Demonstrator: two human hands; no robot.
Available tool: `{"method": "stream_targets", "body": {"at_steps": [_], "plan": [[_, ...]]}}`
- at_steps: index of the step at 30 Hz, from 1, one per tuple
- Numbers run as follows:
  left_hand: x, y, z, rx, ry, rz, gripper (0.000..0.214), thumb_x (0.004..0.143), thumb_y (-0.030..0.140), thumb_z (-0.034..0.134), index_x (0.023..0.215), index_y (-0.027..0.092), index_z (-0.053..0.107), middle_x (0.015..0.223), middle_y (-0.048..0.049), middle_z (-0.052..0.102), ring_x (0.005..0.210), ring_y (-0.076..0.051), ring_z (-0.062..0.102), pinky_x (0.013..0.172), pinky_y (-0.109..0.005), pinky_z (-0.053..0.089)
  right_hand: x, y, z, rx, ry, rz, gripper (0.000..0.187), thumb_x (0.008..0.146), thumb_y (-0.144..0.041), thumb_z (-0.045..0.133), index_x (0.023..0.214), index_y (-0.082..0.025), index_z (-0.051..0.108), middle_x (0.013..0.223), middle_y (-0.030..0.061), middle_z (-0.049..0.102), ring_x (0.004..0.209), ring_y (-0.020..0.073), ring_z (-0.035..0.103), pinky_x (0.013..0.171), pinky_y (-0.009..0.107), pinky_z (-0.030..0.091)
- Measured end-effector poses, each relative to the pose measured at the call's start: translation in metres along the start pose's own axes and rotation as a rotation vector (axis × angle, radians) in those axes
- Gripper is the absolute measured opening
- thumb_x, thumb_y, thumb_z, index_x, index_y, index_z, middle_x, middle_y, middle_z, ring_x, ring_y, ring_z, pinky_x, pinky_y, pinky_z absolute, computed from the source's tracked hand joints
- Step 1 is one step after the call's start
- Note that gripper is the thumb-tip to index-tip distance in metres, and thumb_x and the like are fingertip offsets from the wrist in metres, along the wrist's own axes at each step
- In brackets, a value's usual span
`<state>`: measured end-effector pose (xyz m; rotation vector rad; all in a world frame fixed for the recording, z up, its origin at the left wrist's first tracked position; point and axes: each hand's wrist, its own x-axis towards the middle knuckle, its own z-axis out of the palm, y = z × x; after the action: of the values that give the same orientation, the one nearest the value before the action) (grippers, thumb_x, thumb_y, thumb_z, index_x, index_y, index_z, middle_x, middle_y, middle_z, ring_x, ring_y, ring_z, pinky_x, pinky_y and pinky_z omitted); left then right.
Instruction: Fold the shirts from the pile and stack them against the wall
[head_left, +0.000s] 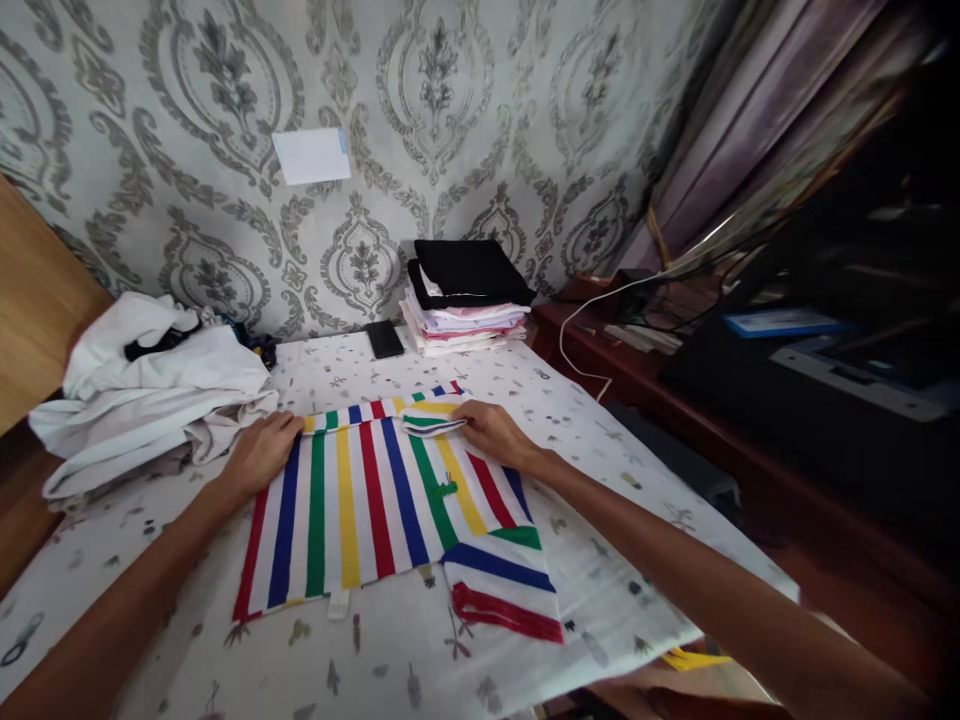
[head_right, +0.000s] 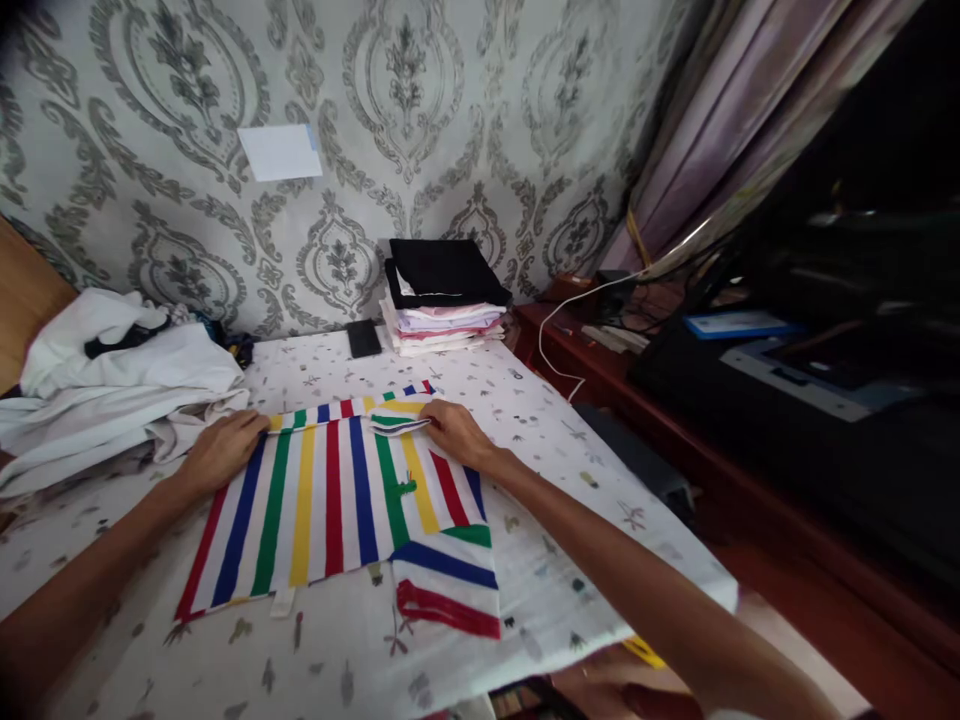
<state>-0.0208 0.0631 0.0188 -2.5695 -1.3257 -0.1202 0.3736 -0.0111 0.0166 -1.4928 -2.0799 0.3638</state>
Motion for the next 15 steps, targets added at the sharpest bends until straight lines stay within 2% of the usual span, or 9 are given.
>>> {"method": "stream_targets", "body": {"at_steps": [3, 7, 15], "plan": [[-0.002, -0.002, 0.003, 0.038, 0.006, 0.011, 0.033, 0.092, 0.013, 0.036, 0.101, 0.018, 0.067, 0.102, -0.0133, 0.066, 0.099, -0.029, 0.063, 0.086, -0.043, 0.05, -0.006, 0.004, 0.006, 0.0, 0.037, -0.051, 0.023, 0.086, -0.012, 0.052, 0.098, -0.02, 0.07, 0.103, 0.0069, 0.074, 0.092, 0.0208, 0.069, 0.085, 0.035, 0.054], [-0.004, -0.004, 0.002, 0.056, -0.013, 0.007, 0.035, 0.093, 0.013, 0.034, 0.103, 0.017, 0.067, 0.104, -0.0136, 0.067, 0.1, -0.03, 0.062, 0.086, -0.043, 0.05, -0.008, 0.004, 0.008, 0.003, 0.067, -0.031, 0.021, 0.089, -0.014, 0.052, 0.099, -0.02, 0.069, 0.103, 0.007, 0.074, 0.096, 0.0222, 0.069, 0.089, 0.037, 0.054], [-0.008, -0.004, -0.004, -0.011, -0.023, -0.058, 0.036, 0.093, 0.017, 0.034, 0.102, 0.017, 0.069, 0.106, -0.0147, 0.068, 0.106, -0.031, 0.061, 0.088, -0.043, 0.051, -0.015, 0.002, 0.017, -0.015, 0.069, -0.019, 0.022, 0.091, -0.019, 0.05, 0.101, -0.02, 0.07, 0.103, 0.0084, 0.073, 0.096, 0.023, 0.069, 0.088, 0.038, 0.055]]}}
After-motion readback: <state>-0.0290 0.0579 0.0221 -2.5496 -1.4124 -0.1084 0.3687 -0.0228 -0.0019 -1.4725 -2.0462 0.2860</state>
